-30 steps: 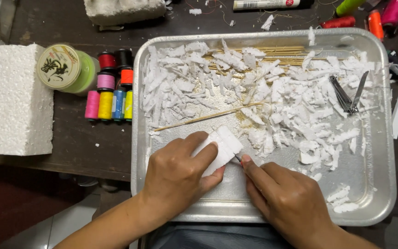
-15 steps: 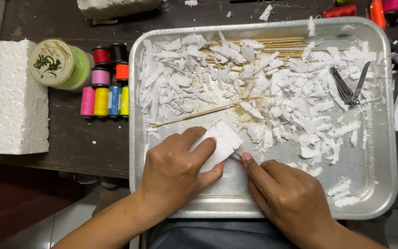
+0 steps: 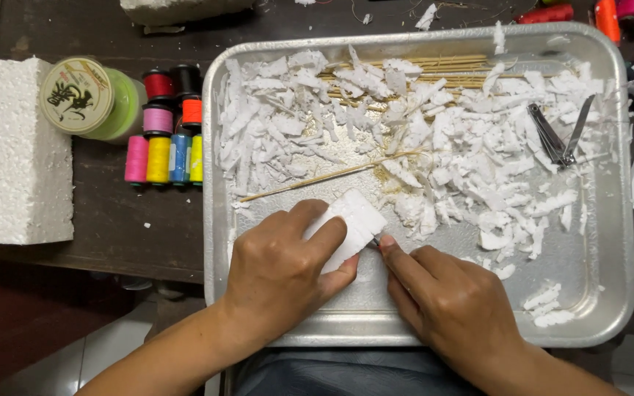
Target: The person is carving a piece of styrofoam into a cylindrical shape and inserting a wooden skewer through it to create a fishing float body.
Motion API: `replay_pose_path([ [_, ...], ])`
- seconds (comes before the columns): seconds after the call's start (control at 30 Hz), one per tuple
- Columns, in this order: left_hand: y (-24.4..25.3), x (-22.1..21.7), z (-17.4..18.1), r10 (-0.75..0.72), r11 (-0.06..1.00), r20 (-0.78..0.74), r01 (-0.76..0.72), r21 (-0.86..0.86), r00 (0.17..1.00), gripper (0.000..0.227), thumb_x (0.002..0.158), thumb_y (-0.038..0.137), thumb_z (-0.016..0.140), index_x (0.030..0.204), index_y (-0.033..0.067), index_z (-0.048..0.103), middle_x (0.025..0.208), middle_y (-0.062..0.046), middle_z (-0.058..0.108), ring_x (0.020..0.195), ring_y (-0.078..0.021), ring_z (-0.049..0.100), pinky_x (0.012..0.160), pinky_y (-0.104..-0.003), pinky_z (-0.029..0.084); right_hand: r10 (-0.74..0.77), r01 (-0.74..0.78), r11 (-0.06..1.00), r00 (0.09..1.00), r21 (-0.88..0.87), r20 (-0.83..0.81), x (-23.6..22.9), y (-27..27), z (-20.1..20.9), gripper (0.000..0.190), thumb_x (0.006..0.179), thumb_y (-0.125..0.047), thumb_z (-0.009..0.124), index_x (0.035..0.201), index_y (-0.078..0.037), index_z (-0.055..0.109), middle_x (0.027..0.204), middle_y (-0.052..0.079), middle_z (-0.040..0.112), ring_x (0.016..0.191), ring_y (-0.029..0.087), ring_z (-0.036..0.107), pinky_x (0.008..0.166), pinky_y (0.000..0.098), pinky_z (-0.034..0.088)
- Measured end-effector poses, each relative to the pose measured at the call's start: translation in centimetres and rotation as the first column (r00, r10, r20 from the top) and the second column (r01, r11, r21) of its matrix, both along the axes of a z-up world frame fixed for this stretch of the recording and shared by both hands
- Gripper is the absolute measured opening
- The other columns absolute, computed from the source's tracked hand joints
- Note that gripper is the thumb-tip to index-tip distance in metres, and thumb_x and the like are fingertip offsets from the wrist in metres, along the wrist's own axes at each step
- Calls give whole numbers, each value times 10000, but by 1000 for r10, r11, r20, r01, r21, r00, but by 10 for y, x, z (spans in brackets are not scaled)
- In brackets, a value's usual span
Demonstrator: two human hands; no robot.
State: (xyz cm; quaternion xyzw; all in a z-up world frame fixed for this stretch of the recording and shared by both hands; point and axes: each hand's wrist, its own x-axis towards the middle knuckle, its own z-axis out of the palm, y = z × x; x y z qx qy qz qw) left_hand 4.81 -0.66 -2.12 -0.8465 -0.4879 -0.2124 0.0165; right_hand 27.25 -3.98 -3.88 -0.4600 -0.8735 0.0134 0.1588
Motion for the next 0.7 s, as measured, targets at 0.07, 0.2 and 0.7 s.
replay_pose_path([
  [0.07,-2,1,0,-5,1000,-9,5,5,1000,342,805,431,827,827,159,620,992,-51,676,606,-251,599,467,-371,438,-5,5,1000,1000,22,0,2,-2,0,322,956,-224,669,1262,-128,693,731,19,564,549,227,564,476,381,473],
  [0.2,-2,-1,0,1,1000,9,-2,17,1000,357,799,435,842,828,152,626,1002,-46,678,624,-241,609,478,-360,448,11,-11,1000,999,-12,-31,9,-2,5,296,942,-202,698,1230,-135,704,749,14,602,531,221,583,480,376,488],
  [0.7,-4,3,0,12,999,-21,-11,39,1000,327,819,421,814,813,150,631,991,-64,682,589,-252,610,427,-362,424,28,-26,996,999,-85,25,8,4,-6,405,928,-239,675,1318,-130,646,723,58,567,496,291,588,420,440,472],
])
